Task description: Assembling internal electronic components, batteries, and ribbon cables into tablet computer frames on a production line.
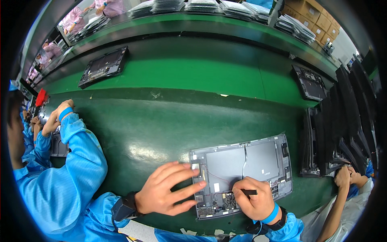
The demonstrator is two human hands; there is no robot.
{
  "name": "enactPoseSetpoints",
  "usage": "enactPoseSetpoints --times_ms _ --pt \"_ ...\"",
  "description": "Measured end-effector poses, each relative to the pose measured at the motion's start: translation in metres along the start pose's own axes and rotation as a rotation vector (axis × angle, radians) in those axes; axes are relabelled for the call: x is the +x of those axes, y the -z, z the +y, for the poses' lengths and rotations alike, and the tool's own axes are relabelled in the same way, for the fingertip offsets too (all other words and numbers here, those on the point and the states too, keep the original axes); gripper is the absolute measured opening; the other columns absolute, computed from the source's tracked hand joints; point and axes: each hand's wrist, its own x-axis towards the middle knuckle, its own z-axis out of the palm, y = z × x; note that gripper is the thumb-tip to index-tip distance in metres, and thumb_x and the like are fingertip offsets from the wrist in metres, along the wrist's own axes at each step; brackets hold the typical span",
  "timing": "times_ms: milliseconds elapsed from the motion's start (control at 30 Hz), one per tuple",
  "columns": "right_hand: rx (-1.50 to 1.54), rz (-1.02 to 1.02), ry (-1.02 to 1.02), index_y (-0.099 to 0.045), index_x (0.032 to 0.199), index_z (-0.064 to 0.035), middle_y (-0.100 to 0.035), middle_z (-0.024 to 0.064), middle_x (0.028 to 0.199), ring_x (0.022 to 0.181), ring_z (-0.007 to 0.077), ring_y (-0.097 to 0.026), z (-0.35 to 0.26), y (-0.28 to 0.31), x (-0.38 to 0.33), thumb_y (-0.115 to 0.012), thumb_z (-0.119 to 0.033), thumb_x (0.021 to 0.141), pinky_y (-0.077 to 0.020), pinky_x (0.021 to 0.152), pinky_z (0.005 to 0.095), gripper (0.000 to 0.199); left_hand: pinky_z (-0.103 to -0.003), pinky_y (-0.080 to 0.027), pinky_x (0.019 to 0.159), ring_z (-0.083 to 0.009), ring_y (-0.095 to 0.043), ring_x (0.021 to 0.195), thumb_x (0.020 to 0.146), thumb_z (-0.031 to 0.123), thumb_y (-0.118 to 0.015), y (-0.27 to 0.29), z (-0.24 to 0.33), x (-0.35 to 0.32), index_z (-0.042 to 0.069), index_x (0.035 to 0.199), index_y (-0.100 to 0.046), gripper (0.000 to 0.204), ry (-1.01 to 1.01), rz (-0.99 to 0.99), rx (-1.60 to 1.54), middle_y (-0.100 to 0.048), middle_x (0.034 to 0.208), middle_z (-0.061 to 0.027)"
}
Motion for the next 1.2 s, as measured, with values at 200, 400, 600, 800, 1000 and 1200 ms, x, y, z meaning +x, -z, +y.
enactPoseSetpoints --times_ms 200,400,600,800,1000,1200 --pt "-0.019 -0.067 0.011 -0.066 0.093 -0.0018 -0.063 0.0103 0.077 0.059 0.0293 -0.064 -0.001 0.006 -0.001 -0.068 -0.002 0.085 -0.0524 0.054 0.0359 0.008 -0.046 -0.046 0.103 -0.0253 -0.061 0.115 0.084 0.032 -0.074 -0.020 0.014 0.007 0.020 0.117 -0.075 0.035 -0.029 -0.097 -0.102 -0.064 0.124 -0.0062" --pt "0.045 -0.128 -0.015 -0.068 0.098 -0.0007 -0.065 0.0107 0.080 0.061 0.0282 -0.065 0.001 0.012 -0.001 -0.068 -0.001 0.086 -0.0541 0.057 0.0346 0.012 -0.045 -0.042 0.109 -0.0207 -0.062 0.112 0.086 0.034 -0.074 -0.021 0.013 0.004 0.021 0.117 -0.075 0.034 -0.131 -0.128 0.023 -0.066 0.121 -0.0021" --pt "0.069 -0.138 0.005 -0.068 0.098 0.0002 -0.065 0.0106 0.083 0.063 0.0274 -0.065 0.005 0.013 -0.002 -0.068 -0.001 0.085 -0.0541 0.058 0.0341 0.013 -0.044 -0.042 0.106 -0.0197 -0.057 0.104 0.085 0.033 -0.074 -0.025 0.023 0.013 0.021 0.118 -0.074 0.035 0.060 -0.101 -0.108 -0.064 0.120 -0.0002" --pt "0.028 -0.087 0.042 -0.067 0.093 -0.0003 -0.064 0.0101 0.079 0.060 0.0266 -0.064 0.003 0.006 0.001 -0.066 -0.001 0.086 -0.0520 0.056 0.0340 0.007 -0.044 -0.042 0.106 -0.0205 -0.057 0.104 0.083 0.034 -0.076 -0.027 0.028 0.013 0.020 0.119 -0.074 0.038 -0.027 -0.125 0.047 -0.064 0.121 -0.0002" --pt "0.024 -0.059 0.076 -0.064 0.092 -0.0009 -0.060 0.0092 0.078 0.058 0.0285 -0.061 0.004 0.003 -0.001 -0.067 0.000 0.083 -0.0516 0.056 0.0350 0.009 -0.049 -0.049 0.106 -0.0257 -0.066 0.111 0.077 0.016 -0.080 -0.015 0.015 -0.010 0.014 0.105 -0.077 0.029 0.035 -0.027 -0.135 -0.068 0.112 -0.0059" --pt "0.075 -0.056 0.022 -0.064 0.092 -0.0020 -0.062 0.0101 0.078 0.059 0.0293 -0.062 0.005 0.003 -0.003 -0.067 0.000 0.084 -0.0506 0.055 0.0357 0.008 -0.045 -0.051 0.102 -0.0226 -0.066 0.106 0.078 0.018 -0.078 -0.008 0.004 -0.002 0.015 0.108 -0.076 0.030 -0.081 -0.096 -0.108 -0.067 0.108 -0.0062"
